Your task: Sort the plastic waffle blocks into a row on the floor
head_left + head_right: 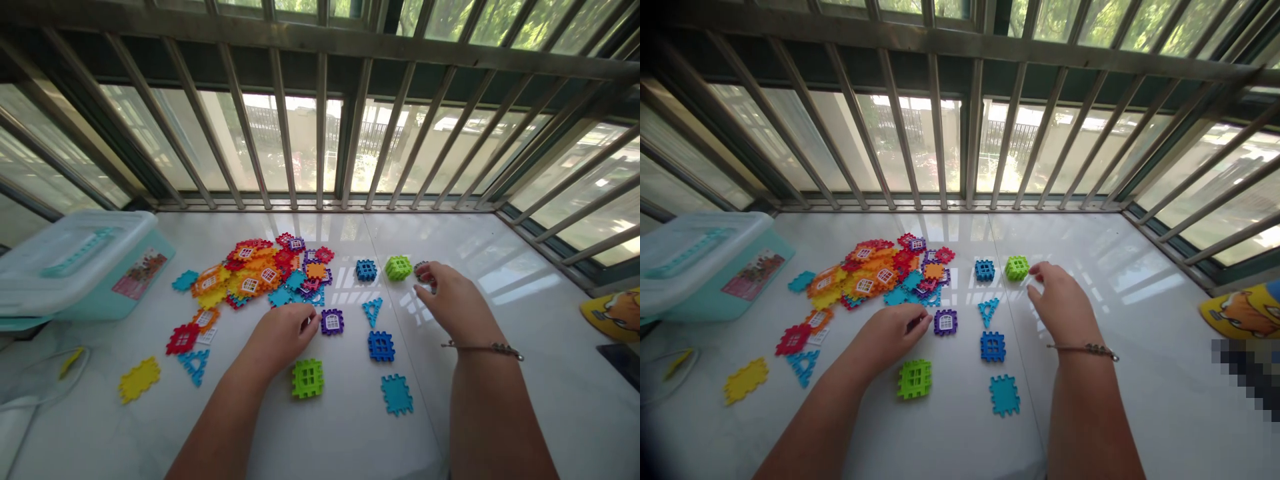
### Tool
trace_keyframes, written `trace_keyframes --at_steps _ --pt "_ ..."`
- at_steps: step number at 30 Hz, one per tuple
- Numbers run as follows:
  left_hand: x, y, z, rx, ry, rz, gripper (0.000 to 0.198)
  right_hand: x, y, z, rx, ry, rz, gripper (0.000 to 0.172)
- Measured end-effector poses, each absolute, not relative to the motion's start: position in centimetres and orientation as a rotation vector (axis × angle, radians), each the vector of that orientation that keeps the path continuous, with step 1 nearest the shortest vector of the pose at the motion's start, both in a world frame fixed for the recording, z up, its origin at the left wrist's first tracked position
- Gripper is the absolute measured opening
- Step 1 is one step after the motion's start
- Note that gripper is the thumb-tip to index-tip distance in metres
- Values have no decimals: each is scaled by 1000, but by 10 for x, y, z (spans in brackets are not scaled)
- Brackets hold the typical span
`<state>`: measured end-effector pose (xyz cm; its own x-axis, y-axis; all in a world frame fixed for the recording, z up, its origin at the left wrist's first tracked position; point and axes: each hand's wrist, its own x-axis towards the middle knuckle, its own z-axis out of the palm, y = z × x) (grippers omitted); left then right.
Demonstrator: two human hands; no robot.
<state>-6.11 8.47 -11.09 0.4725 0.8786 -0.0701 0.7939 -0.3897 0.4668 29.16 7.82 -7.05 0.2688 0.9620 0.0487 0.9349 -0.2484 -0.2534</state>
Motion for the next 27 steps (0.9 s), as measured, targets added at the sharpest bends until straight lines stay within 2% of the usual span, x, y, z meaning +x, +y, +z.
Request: trace_keyframes --at_steps 2,4,7,9,19,27 --pt "-61 84 -112 2284 1393 253 25 273 77 -73 -2051 -2053 277 30" --pt "-60 84 -112 2284 1397 248 26 261 78 -81 -1907 -2233 397 41" --pt "-60 85 -113 2287 1394 245 27 255 83 -97 -1888 -2335 517 56" --pt "-60 85 -114 2290 1388 249 27 255 87 -106 -1902 -2363 554 57" --pt "-58 85 -114 2311 1378 264 27 253 97 -117 -1980 -2348 507 30" --pt "-58 85 -114 2303 1387 244 26 254 97 -114 -2041 -2321 497 23"
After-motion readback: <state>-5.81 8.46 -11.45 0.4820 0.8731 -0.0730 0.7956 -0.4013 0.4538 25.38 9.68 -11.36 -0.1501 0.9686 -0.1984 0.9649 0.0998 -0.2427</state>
